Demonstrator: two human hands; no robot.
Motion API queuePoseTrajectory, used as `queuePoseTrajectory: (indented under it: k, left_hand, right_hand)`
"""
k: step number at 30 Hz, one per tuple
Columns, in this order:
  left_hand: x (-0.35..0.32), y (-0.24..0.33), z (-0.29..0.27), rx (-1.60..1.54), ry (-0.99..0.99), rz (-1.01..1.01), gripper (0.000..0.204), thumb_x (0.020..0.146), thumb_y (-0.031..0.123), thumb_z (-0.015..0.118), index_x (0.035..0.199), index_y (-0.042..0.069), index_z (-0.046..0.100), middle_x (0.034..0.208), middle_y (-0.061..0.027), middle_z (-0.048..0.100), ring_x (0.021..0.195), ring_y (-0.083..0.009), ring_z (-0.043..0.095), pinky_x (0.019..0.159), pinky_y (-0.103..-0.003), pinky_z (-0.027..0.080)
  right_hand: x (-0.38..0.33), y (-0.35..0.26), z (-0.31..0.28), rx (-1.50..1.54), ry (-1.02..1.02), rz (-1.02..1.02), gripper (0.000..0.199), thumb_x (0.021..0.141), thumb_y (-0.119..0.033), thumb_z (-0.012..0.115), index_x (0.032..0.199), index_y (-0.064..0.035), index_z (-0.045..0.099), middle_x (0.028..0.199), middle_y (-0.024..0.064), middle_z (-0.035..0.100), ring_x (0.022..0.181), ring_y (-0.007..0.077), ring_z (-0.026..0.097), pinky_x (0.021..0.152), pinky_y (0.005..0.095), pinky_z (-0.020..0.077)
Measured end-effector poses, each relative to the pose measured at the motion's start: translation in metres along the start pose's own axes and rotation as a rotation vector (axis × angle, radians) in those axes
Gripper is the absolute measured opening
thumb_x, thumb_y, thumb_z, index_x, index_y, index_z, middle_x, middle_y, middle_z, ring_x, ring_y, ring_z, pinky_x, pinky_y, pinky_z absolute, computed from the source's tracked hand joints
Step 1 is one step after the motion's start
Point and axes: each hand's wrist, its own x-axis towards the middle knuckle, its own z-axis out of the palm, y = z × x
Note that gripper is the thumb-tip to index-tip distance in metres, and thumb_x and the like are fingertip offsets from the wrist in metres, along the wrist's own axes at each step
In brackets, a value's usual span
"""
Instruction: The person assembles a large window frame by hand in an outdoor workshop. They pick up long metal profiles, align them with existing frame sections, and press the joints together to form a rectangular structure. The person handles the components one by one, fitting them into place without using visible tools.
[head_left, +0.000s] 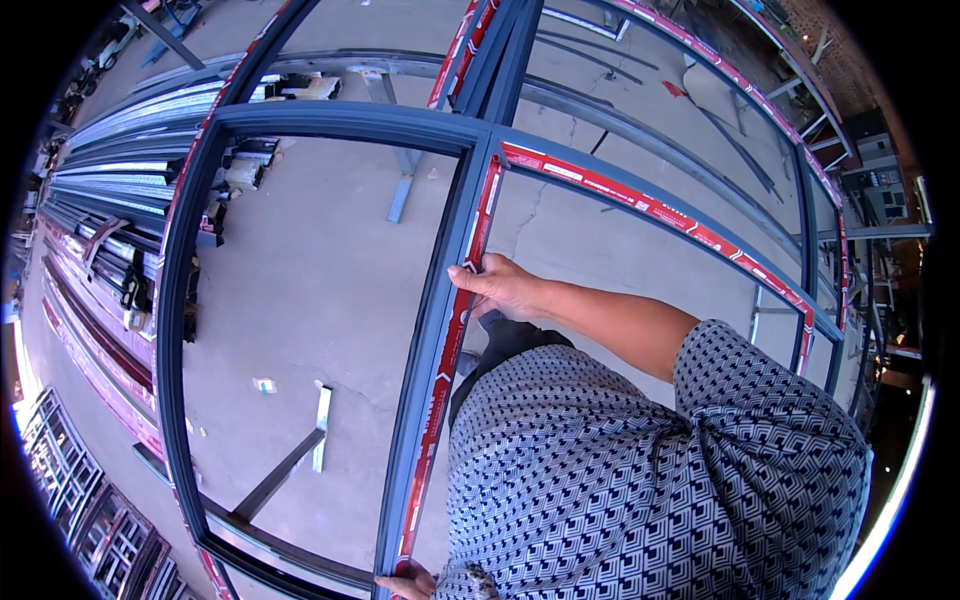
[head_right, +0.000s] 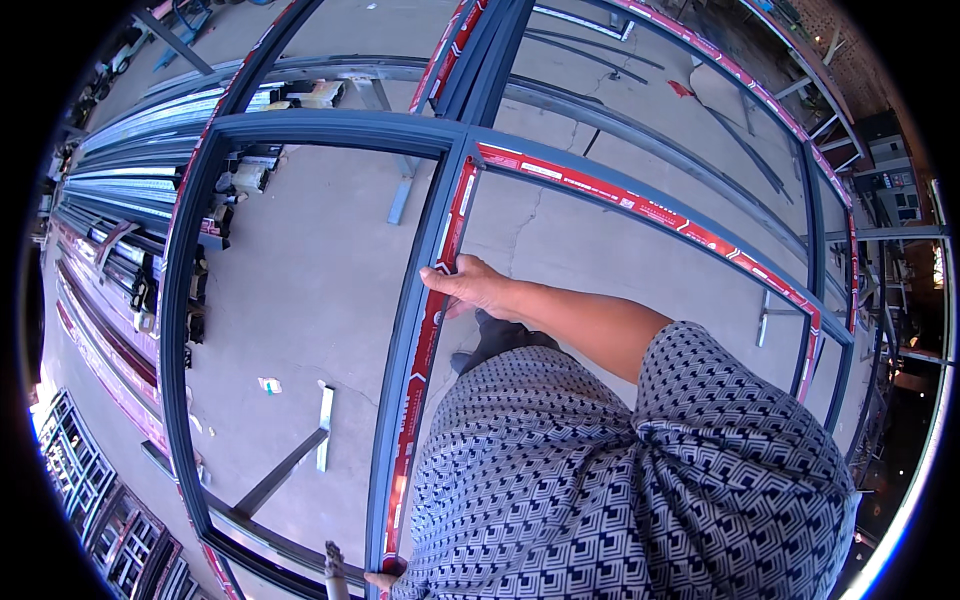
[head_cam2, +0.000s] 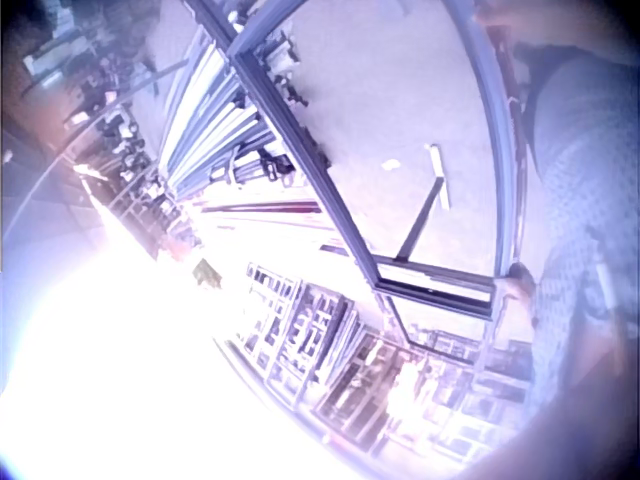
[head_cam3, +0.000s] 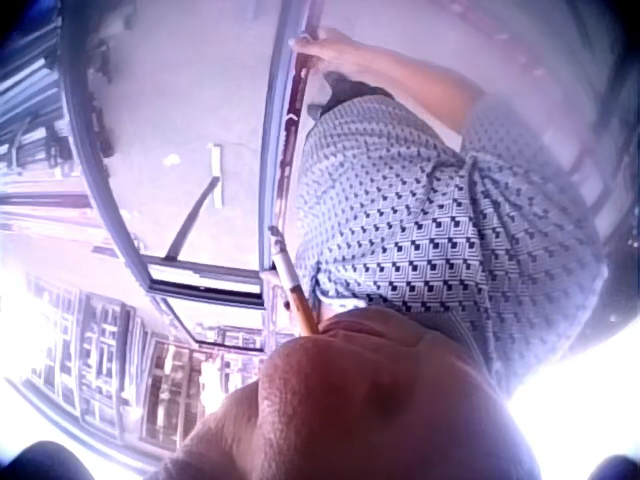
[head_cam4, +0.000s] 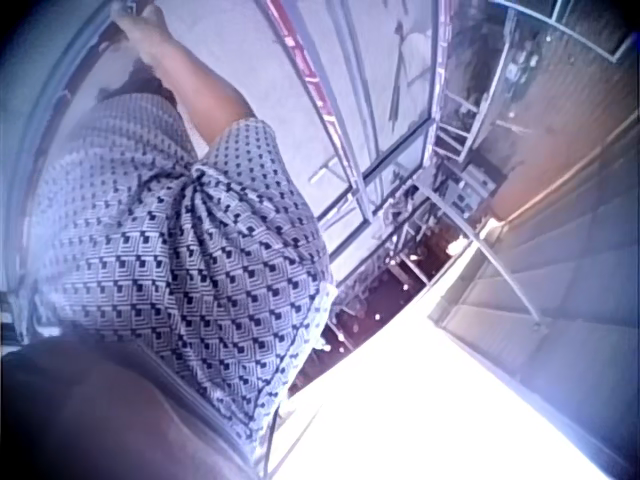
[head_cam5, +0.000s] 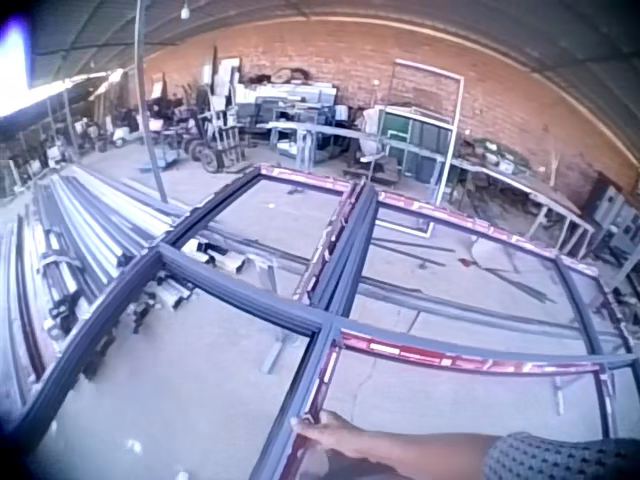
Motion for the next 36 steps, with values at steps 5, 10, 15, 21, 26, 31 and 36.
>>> queuePoseTrajectory:
  k: [5,10,15,21,26,31,36]
  left_hand:
    - [0.01,-0.002,-0.013,-0.033,0.009,-0.004,0.081,0.105,0.073,0.048,0.129,-0.002,0.066,0.104,-0.019,0.072,0.09,-0.0261,0.071,0.081,-0.035,0.058]
    - [0.019,-0.005,-0.017,-0.071,0.022,-0.014,0.082,0.104,0.075,0.048,0.129,0.0,0.066,0.102,-0.0173,0.072,0.088,-0.0242,0.071,0.08,-0.034,0.058]
    - [0.023,-0.014,-0.023,-0.088,0.043,-0.027,0.083,0.103,0.078,0.047,0.129,0.002,0.066,0.099,-0.0156,0.072,0.086,-0.0224,0.07,0.079,-0.033,0.057]
    - [0.026,-0.016,-0.024,-0.088,0.045,-0.03,0.083,0.101,0.08,0.047,0.129,0.004,0.066,0.097,-0.0136,0.072,0.084,-0.0202,0.07,0.077,-0.031,0.057]
    - [0.03,-0.021,-0.026,-0.095,0.055,-0.018,0.084,0.1,0.083,0.047,0.129,0.006,0.066,0.094,-0.0119,0.072,0.082,-0.0183,0.069,0.075,-0.03,0.056]
    - [0.02,-0.017,-0.009,-0.111,0.209,-0.045,0.081,0.098,0.084,0.048,0.121,0.008,0.068,0.081,-0.0078,0.067,0.07,-0.0168,0.063,0.066,-0.029,0.053]
    - [0.004,-0.01,-0.004,-0.024,0.232,0.016,0.079,0.105,0.076,0.042,0.12,0.003,0.068,0.086,-0.0127,0.066,0.077,-0.0237,0.063,0.072,-0.035,0.054]
  right_hand:
    - [-0.001,-0.008,0.001,-0.036,-0.074,-0.018,0.091,0.097,-0.067,0.072,0.143,0.0073,0.044,0.131,0.0226,0.062,0.124,0.0344,0.07,0.097,0.0511,0.0643]
    - [-0.003,-0.007,-0.001,0.01,-0.099,-0.022,0.08,0.1,-0.065,0.07,0.14,0.0009,0.052,0.128,0.0178,0.069,0.124,0.0296,0.07,0.103,0.0548,0.0601]
    - [-0.003,-0.013,-0.001,-0.012,-0.115,0.033,0.075,0.099,-0.067,0.069,0.138,-0.0038,0.057,0.129,0.0154,0.072,0.121,0.0286,0.072,0.108,0.0558,0.0566]
    - [-0.006,-0.015,-0.004,-0.022,-0.133,0.054,0.075,0.099,-0.067,0.07,0.137,-0.0033,0.058,0.13,0.0157,0.072,0.12,0.0287,0.073,0.109,0.0562,0.0565]
    - [0.001,-0.01,-0.006,0.043,-0.15,0.032,0.073,0.1,-0.061,0.072,0.137,-0.001,0.055,0.128,0.0157,0.071,0.12,0.0279,0.073,0.108,0.0552,0.0576]
    - [0.011,0.005,-0.012,0.103,-0.212,0.036,0.069,0.101,-0.057,0.073,0.138,-0.003,0.054,0.129,0.014,0.07,0.119,0.0278,0.073,0.106,0.0541,0.0594]
    - [0.008,0.002,-0.007,0.051,-0.268,0.021,0.072,0.101,-0.065,0.069,0.14,-0.0063,0.054,0.135,0.0136,0.069,0.128,0.0282,0.069,0.11,0.0564,0.056]
